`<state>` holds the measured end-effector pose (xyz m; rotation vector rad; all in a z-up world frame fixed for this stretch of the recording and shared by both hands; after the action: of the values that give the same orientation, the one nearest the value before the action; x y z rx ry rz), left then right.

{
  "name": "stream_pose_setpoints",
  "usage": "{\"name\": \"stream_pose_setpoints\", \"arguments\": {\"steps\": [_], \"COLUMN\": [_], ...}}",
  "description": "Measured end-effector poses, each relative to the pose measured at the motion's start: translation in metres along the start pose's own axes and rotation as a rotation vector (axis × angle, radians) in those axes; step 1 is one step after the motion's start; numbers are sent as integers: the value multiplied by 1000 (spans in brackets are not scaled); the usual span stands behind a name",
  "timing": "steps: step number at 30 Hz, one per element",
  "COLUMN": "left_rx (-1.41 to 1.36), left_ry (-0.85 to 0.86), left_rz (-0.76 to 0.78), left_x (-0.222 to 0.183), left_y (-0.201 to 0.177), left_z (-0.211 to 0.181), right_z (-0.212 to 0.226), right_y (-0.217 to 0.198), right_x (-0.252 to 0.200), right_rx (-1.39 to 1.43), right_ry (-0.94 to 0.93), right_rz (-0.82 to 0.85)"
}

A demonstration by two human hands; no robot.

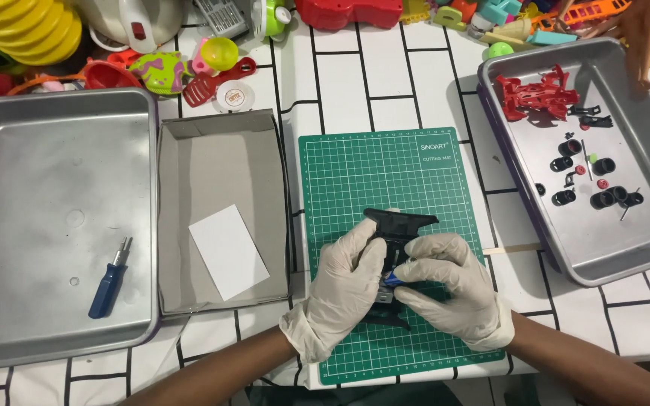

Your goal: Assembling a mini 4WD toy car by installing the motor and gears into the chassis.

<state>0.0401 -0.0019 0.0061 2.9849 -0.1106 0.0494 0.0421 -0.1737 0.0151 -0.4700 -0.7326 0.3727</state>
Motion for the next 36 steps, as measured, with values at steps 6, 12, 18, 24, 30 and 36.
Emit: {"name": "stream_pose_setpoints", "arguments": {"steps": [6,12,18,24,30,36], "left_rx": [18,-21,-31,46,1,-6], "left_ry": [-80,-79,-37,-99,-35,-48], "left_rz": [45,9,-18,-83,-52,-51], "left_x": [2,2,1,1,2,2], "left_y": [2,1,-1,-1,0,0], "left_z": [-14,2,10,18,10,7], "right_z": [4,4,-6,-5,-15,-15], "right_y": [2,-20,-36,-40,-38,-33], "right_x": [2,18,20,25,17,19], "right_rx": [84,354,417,212,503,502], "right_ry": [-35,-14,274,453,687,637], "right_rz": [31,-35,58,166,139,171]}}
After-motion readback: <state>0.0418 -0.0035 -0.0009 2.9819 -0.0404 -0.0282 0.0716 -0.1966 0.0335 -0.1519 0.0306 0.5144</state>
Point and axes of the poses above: each hand's wrist, its own x-axis towards the middle knuckle, its own y-axis out of the palm, z = x × y, the point moved 4 cm from there along x, towards the middle knuckle, and after that the axes turned 1 degree about z, right-handed, at the moved point
